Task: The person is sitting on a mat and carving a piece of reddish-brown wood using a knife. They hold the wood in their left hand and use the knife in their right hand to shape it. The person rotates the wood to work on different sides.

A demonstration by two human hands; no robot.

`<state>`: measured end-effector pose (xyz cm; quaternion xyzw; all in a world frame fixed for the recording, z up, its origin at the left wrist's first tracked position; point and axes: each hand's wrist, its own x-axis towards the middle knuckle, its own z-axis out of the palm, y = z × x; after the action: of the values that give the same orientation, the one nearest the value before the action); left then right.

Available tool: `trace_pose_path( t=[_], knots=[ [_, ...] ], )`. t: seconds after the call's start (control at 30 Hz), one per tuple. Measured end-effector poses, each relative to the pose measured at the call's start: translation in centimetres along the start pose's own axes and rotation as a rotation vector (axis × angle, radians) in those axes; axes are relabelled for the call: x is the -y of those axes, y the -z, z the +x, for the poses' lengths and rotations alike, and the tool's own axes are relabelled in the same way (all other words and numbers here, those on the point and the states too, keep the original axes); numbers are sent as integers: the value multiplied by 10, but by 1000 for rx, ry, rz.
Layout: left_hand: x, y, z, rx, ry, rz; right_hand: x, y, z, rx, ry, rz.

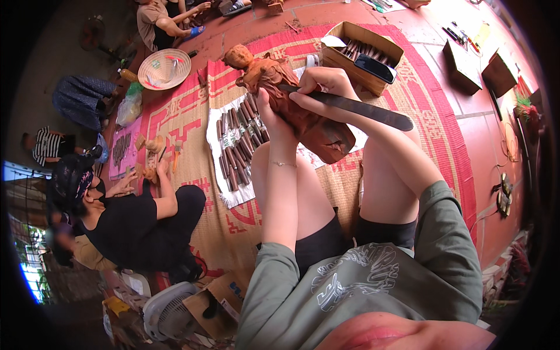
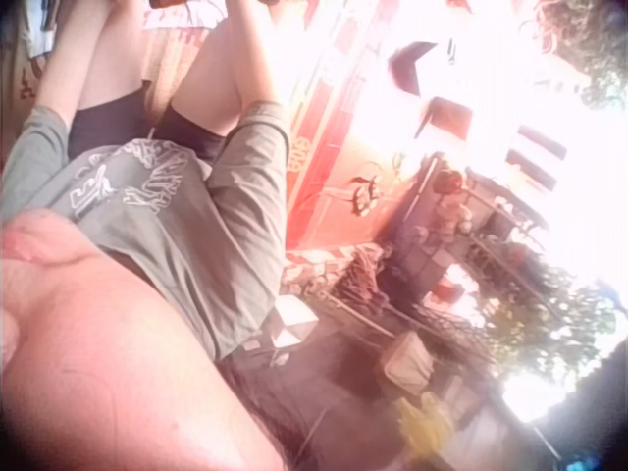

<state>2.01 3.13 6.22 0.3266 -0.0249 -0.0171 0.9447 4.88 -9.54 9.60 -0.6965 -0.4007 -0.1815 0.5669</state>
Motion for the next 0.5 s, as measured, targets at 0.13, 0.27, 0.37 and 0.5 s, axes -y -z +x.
trace_pose_path(
  t=[0.13,0.27,0.37,0.5],
  knots=[
    [-3,2,-1,-1,-63,87,-3,-4,1,8,55,12],
    [-6,5,0,17,-126,101,-1,-7,3,28,84,-17],
    [-6,8,4,11,-147,64,5,-3,2,100,10,-64],
    [-8,12,4,8,-113,12,0,-11,3,15,78,18]
  ],
)
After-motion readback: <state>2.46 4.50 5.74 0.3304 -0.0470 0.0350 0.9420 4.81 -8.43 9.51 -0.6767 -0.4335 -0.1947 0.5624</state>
